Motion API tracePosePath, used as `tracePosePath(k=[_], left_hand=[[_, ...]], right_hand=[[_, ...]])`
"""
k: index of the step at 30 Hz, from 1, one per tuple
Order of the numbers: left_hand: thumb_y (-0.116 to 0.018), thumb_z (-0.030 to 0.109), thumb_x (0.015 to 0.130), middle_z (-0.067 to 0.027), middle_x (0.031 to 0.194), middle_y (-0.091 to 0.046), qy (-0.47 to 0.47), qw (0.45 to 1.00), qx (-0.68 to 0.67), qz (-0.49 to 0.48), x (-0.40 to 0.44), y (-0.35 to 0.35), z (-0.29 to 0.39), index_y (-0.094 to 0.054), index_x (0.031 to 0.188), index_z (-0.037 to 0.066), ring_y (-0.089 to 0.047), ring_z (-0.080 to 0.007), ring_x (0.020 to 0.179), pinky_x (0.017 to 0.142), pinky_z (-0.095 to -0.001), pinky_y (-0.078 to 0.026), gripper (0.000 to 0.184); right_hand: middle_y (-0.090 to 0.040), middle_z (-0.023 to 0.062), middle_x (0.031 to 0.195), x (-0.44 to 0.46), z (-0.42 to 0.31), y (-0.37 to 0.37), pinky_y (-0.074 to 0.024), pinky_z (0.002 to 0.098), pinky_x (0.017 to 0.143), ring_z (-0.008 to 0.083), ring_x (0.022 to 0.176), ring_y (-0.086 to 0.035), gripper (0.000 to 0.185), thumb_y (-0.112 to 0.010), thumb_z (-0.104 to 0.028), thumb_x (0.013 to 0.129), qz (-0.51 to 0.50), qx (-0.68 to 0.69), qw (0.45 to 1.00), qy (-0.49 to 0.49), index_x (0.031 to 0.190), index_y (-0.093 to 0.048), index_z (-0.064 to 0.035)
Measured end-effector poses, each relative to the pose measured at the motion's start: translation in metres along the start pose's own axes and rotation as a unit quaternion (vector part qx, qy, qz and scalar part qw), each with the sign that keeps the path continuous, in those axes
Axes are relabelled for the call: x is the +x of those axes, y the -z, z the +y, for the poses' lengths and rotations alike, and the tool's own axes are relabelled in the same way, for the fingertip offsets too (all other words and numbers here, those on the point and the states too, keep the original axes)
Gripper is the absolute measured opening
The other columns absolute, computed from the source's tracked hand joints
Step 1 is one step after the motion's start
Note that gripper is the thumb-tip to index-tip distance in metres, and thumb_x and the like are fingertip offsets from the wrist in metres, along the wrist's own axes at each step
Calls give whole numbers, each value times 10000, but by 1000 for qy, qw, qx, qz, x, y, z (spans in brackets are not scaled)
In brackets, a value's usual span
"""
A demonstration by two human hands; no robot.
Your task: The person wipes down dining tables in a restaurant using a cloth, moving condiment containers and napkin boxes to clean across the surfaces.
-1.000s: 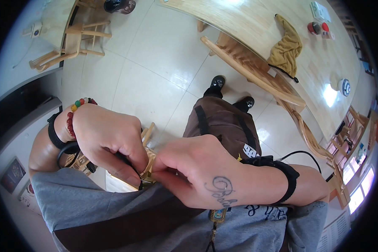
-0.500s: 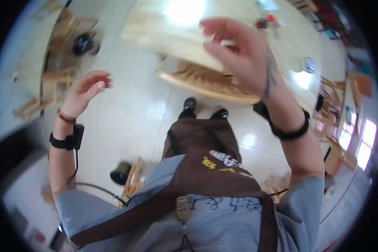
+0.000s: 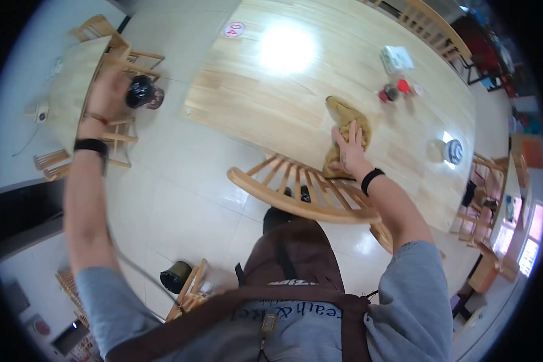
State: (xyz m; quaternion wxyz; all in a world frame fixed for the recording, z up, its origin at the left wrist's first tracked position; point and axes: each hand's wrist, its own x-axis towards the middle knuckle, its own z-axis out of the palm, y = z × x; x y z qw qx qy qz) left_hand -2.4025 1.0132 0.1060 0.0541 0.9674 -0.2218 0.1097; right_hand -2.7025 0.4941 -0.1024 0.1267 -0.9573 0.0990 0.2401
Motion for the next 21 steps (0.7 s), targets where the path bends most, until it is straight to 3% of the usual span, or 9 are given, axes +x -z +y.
tracePosePath(k=[1,3,8,11,14,17,18,19,21], left_hand=[[-612,156,900,-195,1099,-674,14,996,91,15,30,48,-8,-628,1153,46,-668,-313,973,849,-419,-525,276],[-596,173,921,-138,1047,-699,11,997,36,74,113,115,-105,-652,1146,92,-667,-274,997,897,-385,-518,245],[-601,247,929,-168,1095,-674,-170,978,33,113,126,233,52,-619,1193,65,-643,-319,1028,912,-396,-506,322],[-605,292,934,-186,1123,-659,-305,942,-139,-34,82,207,122,-599,1222,48,-629,-346,1047,921,-403,-498,378],[-608,336,938,-203,1152,-644,-350,826,-344,-276,26,114,136,-579,1251,32,-615,-373,1066,929,-410,-491,437],[-611,380,943,-221,1181,-629,-301,721,-387,-490,-59,-48,90,-560,1279,15,-601,-400,1084,938,-417,-484,499],[-660,359,917,-177,1204,-647,-295,727,-337,-520,-92,-116,46,-574,1282,33,-634,-325,1053,933,-392,-496,497],[-675,302,911,-166,1174,-663,-213,745,-374,-509,-118,-169,-5,-580,1267,28,-650,-293,1039,890,-385,-518,460],[-646,112,883,-159,1050,-680,157,824,-447,-309,-193,-242,-93,-622,1172,3,-653,-257,1006,881,-345,-526,310]], right_hand=[[49,250,1612,8,-16,0,-308,611,1109,507,1458,-110,1317,-942,-350,542,-14,-36,998,-44,1571,-126,-260],[60,229,1617,28,-16,-13,-317,697,1059,514,1461,-57,1362,-959,-290,500,16,8,999,33,1568,-115,-298],[-13,215,1620,83,-91,26,-352,664,1071,498,1463,-77,1393,-954,-181,504,36,34,994,94,1567,-63,-304],[-66,212,1617,115,-150,16,-370,635,1074,496,1459,-105,1389,-950,-197,513,55,51,987,140,1571,-53,-266],[-163,177,1610,138,-194,-2,-416,527,1076,453,1445,-223,1336,-930,-248,544,73,-31,968,238,1572,-78,-203],[-177,129,1619,139,-208,-6,-396,521,1069,398,1463,-217,1291,-914,-321,569,78,-70,958,267,1572,-109,-208],[-161,128,1623,134,-213,15,-379,547,1072,402,1470,-195,1286,-910,-351,574,43,-54,965,253,1571,-112,-209],[-146,128,1628,132,-228,25,-362,573,1075,405,1476,-174,1282,-906,-380,578,5,-33,971,238,1571,-114,-209],[-104,124,1636,137,-261,26,-295,653,1077,413,1487,-111,1283,-897,-441,576,-4,-21,988,152,1571,-117,-218]])
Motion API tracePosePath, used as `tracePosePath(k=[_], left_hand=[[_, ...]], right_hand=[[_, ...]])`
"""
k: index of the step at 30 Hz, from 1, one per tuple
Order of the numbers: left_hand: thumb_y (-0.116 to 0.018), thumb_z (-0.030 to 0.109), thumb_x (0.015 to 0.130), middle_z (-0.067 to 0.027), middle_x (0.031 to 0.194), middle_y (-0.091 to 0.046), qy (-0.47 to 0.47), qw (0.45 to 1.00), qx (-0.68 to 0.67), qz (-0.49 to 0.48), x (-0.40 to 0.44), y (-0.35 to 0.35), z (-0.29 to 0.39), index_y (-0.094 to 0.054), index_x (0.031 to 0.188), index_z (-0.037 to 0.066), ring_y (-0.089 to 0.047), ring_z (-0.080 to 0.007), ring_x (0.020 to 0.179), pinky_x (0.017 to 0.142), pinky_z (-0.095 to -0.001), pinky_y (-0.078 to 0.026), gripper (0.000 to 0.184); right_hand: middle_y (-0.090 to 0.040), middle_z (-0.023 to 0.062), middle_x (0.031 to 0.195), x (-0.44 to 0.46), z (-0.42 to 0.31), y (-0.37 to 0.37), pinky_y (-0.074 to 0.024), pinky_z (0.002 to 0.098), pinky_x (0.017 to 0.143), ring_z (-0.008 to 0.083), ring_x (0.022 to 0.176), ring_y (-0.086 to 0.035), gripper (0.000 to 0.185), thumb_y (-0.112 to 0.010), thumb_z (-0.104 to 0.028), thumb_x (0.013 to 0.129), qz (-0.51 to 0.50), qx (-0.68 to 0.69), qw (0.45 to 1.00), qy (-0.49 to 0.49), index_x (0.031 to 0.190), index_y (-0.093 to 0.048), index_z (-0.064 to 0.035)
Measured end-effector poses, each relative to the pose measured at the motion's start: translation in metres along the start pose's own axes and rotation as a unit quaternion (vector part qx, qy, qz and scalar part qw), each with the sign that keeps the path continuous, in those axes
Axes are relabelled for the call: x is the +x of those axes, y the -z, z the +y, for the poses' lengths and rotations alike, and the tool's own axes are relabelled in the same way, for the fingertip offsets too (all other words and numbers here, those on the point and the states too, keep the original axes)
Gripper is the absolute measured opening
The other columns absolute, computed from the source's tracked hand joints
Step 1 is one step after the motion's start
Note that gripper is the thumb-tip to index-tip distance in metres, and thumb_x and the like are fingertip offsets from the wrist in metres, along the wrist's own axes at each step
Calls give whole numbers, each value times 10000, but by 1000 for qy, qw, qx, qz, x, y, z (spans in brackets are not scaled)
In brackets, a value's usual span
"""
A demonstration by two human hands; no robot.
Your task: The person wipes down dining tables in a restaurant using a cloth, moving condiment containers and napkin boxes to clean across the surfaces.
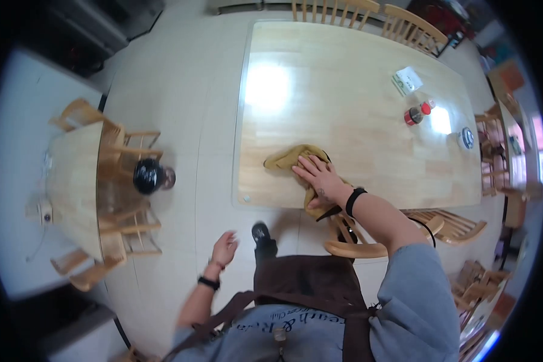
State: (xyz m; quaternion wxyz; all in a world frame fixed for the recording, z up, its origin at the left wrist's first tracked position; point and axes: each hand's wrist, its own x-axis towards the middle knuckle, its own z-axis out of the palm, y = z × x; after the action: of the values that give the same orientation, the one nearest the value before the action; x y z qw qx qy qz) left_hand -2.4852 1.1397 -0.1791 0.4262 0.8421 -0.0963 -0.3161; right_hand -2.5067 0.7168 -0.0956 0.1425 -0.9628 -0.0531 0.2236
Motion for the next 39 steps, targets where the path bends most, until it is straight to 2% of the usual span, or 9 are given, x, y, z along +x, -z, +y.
tracePosePath(k=[2,5,12,16,21,24,26,34,39], left_hand=[[-645,85,854,-142,970,-690,108,980,64,157,-19,26,-143,-638,1104,9,-674,-259,923,818,-352,-544,262],[-648,80,847,-105,915,-687,309,945,-77,67,-25,82,-144,-652,1049,22,-656,-175,852,758,-315,-538,211],[-665,93,880,-90,1028,-653,-26,994,-98,29,145,95,-5,-601,1148,21,-608,-162,914,788,-291,-514,286],[-667,114,872,-220,1307,-511,-164,986,30,28,206,59,111,-464,1337,7,-560,-329,1130,944,-407,-483,519],[-635,259,900,-325,1424,-383,-245,945,192,95,300,9,151,-225,1485,-42,-491,-469,1232,1015,-505,-434,775],[-583,360,930,-341,1384,-433,-113,982,138,63,328,-8,206,-177,1496,-50,-524,-484,1189,988,-500,-452,808],[-568,372,940,-354,1329,-476,-105,982,147,57,339,-6,205,-186,1473,-68,-545,-487,1150,964,-501,-454,790],[-562,404,948,-305,1121,-571,-86,978,181,59,345,-6,216,-206,1447,-90,-591,-486,986,857,-503,-470,788],[-567,357,959,-247,1158,-578,-156,967,185,77,354,-10,190,-209,1453,-74,-584,-414,1048,900,-473,-460,747]], right_hand=[[-67,119,1642,28,-18,10,-233,718,1072,420,1493,-60,1292,-887,-496,569,25,26,997,-68,1571,-116,-228],[-36,113,1645,113,-56,23,-154,771,1065,424,1495,-9,1282,-854,-573,577,96,78,983,-138,1572,-115,-241],[-102,93,1639,263,-73,44,-136,702,1124,380,1501,-63,818,-632,-486,878,268,82,931,-234,1547,-237,-229],[-254,119,1591,219,-2,17,-213,587,1161,364,1466,-220,677,-640,-394,884,301,55,934,-185,1481,-380,-207],[-482,209,1401,69,127,-37,-334,487,1119,389,1326,-420,544,-666,-270,837,507,-20,762,-403,1335,-521,-105],[-45,141,1636,19,149,-17,-139,696,1110,374,1497,-80,1011,-634,-664,807,300,180,637,-687,1557,-164,-174],[12,142,1640,46,169,16,-93,747,1081,427,1490,-25,1132,-667,-718,738,263,206,578,-745,1566,-118,-175],[-52,188,1622,249,261,147,-123,764,1066,476,1471,-49,1227,-704,-748,668,271,120,785,-544,1564,-121,-145],[-179,163,1604,368,236,214,-143,758,1077,423,1472,-148,1216,-809,-663,570,333,117,825,-441,1524,-270,-135]])
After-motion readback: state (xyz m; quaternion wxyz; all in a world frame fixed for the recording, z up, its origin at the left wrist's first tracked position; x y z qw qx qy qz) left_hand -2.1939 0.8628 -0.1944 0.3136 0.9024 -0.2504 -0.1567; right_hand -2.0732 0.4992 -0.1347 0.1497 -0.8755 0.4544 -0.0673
